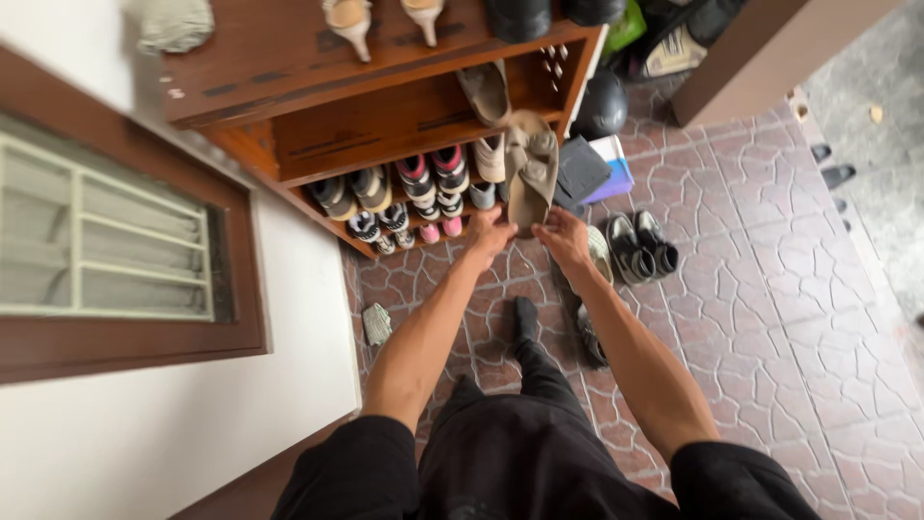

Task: The person wipes the top of a wooden shoe rack with a cloth, then removes several pairs of shoes from the shelves and places them on top of the rack. The person handles black sneakers, beige sandals, and brown slip-ons.

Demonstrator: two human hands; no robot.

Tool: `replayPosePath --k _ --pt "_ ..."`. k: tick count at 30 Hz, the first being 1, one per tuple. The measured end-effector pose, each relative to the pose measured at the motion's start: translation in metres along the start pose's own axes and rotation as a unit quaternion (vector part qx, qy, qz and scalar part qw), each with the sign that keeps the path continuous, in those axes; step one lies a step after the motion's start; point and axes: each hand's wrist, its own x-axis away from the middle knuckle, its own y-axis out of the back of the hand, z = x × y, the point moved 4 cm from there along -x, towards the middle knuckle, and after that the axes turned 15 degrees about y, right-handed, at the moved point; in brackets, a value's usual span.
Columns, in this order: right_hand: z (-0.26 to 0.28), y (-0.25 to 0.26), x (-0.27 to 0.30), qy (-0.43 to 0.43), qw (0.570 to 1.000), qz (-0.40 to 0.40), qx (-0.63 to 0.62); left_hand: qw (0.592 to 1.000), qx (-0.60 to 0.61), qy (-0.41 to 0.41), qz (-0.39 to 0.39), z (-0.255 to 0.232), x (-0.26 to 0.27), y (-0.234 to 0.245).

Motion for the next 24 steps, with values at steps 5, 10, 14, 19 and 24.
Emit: replayPosePath --k 5,10,14,19,24 --pt "0.015 -0.028 0.048 0.062 0.995 0.07 -0.044 0.996 0.075 -0.041 0.018 0.013 0.071 0.031" --pt "0.024 -0.072 0.088 0.037 0.994 0.09 -0.051 0.997 0.035 -0.051 -0.041 0.01 0.139 0.076" --pt "0.041 -0.102 0.116 0.071 0.986 0.145 -0.032 0.992 -0.005 -0.072 -0.102 0.002 0.197 0.113" --pt "0.06 -0.139 0.133 0.108 0.976 0.189 -0.024 0.976 -0.068 -0.112 -0.173 -0.01 0.248 0.151" --pt "0.08 -0.173 0.129 0.157 0.962 0.213 -0.073 0.969 -0.07 -0.147 -0.188 -0.03 0.284 0.182"
